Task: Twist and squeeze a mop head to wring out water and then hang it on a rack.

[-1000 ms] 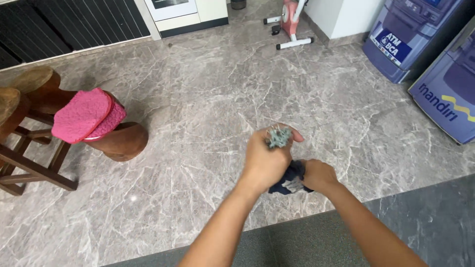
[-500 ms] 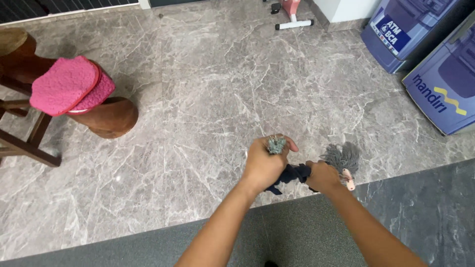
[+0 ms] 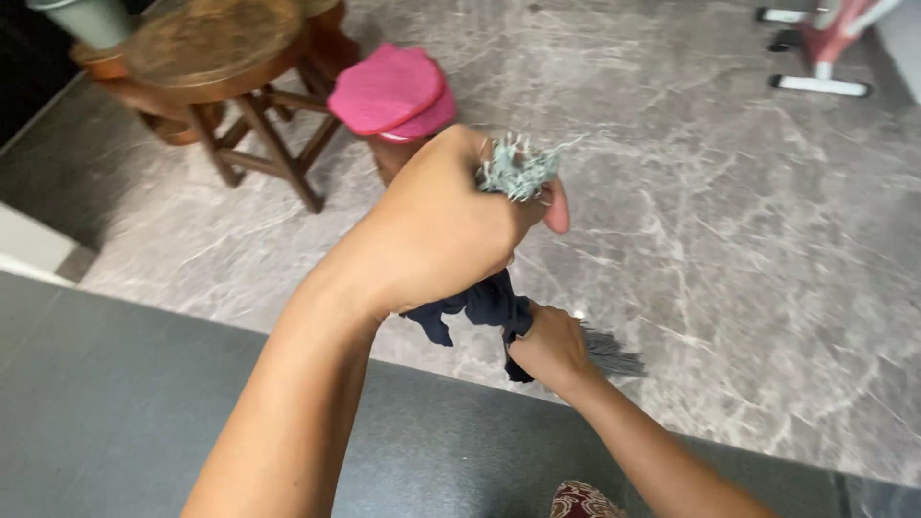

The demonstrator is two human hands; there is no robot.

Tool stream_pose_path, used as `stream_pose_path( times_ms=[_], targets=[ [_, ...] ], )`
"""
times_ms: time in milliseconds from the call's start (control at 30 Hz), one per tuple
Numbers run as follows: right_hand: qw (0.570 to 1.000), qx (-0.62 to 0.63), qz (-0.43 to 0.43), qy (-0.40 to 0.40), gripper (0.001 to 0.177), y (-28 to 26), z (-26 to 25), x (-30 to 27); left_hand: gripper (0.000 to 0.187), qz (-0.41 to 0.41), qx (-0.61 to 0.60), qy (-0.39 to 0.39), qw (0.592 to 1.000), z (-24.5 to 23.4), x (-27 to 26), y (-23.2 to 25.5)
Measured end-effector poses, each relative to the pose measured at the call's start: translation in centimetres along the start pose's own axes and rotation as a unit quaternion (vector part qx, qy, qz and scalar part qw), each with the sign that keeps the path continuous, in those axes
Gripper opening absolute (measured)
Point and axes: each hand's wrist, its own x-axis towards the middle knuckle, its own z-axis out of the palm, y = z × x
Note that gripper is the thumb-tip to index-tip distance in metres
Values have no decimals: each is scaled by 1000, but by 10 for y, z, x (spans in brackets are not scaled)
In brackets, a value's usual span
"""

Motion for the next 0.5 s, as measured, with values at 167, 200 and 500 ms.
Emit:
stream_pose_path(
  times_ms=[167, 200, 500],
  targets=[
    [988, 13, -155, -15, 31, -72, 81, 47, 18, 39, 111, 93, 989, -49, -22, -14],
    [983, 41, -180, -15, 34, -86, 93, 54, 20, -3, 150, 126, 981, -56, -24, -19],
    [955, 17, -266, -132, 28, -157, 125, 83, 24, 19, 96, 434, 896, -110, -64, -86]
  ],
)
